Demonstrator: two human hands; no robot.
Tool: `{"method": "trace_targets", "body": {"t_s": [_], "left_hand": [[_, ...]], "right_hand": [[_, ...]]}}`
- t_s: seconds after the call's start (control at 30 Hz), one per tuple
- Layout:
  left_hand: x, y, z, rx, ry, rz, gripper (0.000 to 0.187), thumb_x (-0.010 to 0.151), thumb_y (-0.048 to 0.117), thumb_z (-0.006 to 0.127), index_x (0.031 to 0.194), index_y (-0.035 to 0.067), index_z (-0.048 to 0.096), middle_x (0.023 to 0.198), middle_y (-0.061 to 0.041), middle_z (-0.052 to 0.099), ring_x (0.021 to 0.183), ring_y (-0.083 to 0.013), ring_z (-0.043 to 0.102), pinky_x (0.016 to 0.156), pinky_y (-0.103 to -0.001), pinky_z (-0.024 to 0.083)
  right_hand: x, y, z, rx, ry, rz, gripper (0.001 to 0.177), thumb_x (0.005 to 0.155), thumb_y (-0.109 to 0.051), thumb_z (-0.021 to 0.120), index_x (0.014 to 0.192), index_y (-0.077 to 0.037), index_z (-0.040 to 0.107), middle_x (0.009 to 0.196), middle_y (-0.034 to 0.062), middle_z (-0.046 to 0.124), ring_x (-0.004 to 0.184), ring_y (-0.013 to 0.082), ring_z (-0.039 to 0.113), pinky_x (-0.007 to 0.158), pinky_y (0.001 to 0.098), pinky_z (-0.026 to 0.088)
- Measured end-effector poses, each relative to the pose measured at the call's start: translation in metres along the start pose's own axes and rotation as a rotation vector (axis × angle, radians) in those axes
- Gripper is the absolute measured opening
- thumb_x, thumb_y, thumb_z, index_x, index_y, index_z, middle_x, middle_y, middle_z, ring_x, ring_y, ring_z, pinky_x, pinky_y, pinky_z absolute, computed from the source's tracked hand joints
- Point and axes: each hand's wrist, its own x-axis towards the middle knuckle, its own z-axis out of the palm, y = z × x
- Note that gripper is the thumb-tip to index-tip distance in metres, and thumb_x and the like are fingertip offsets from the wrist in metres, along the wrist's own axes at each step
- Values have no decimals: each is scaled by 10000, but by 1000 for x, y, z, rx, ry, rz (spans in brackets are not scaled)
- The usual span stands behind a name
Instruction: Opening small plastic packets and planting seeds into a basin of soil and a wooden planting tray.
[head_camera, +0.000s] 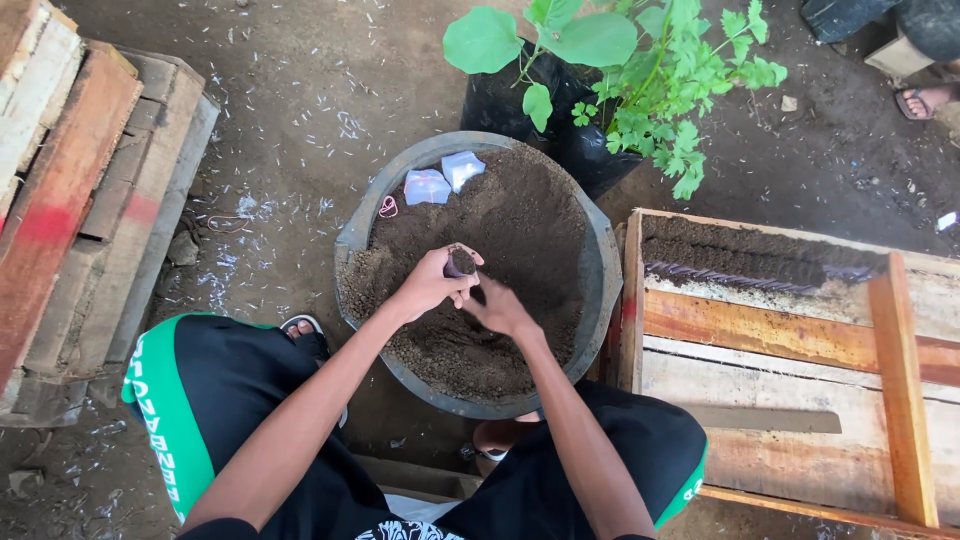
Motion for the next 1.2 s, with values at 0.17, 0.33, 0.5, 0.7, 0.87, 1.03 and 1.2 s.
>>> {"method": "trace_targets", "body": {"t_s": [0.17,0.33,0.5,0.7,0.87,1.03,1.2], "left_hand": [[10,-19,-7,92,97,-45,314,870,-97,599,1162,13,634,711,-187,661,508,-198,670,420,-266,597],[17,-39,-13,141,128,-90,381,883,-110,578,1240,16,608,861,-232,694,606,-227,720,494,-303,646],[18,-54,-14,178,104,-88,357,887,-129,551,1224,-24,607,835,-257,686,610,-272,725,528,-354,664],[16,-44,-3,171,78,-117,328,884,-124,543,1201,-58,595,843,-284,673,621,-314,735,547,-391,670],[14,-45,-7,143,68,-131,450,891,-139,526,1337,-102,482,868,-336,663,646,-339,740,592,-416,677],[-9,6,10,142,-23,-128,571,882,-161,486,1440,-73,411,943,-353,667,708,-353,739,651,-437,680],[-17,14,13,119,-169,-220,831,831,-193,458,1570,68,183,1030,-278,604,692,-347,713,629,-486,672]], "right_hand": [[18,13,14,-166,8,10,566,918,-356,640,1352,-3,560,1272,296,613,1182,474,612,993,570,514],[28,24,4,-85,100,-35,357,729,-151,793,1073,-58,760,1163,198,727,1100,448,670,937,537,566],[-28,-50,-64,101,313,-118,96,755,-87,767,829,-144,747,640,57,724,664,193,748,719,345,591],[-49,-82,-78,156,307,-208,301,844,5,696,1126,-95,728,1101,155,741,1041,379,702,798,430,612],[-53,-72,-75,246,332,-241,344,811,77,660,1129,-49,682,1102,213,727,1018,365,715,819,434,631],[-52,-64,-78,5,283,-387,509,763,96,702,1251,0,593,1172,255,664,1095,423,664,857,468,625],[-41,-49,-53,-336,126,-514,441,783,-64,758,1176,-44,557,1189,246,638,1083,490,642,896,585,558]]}}
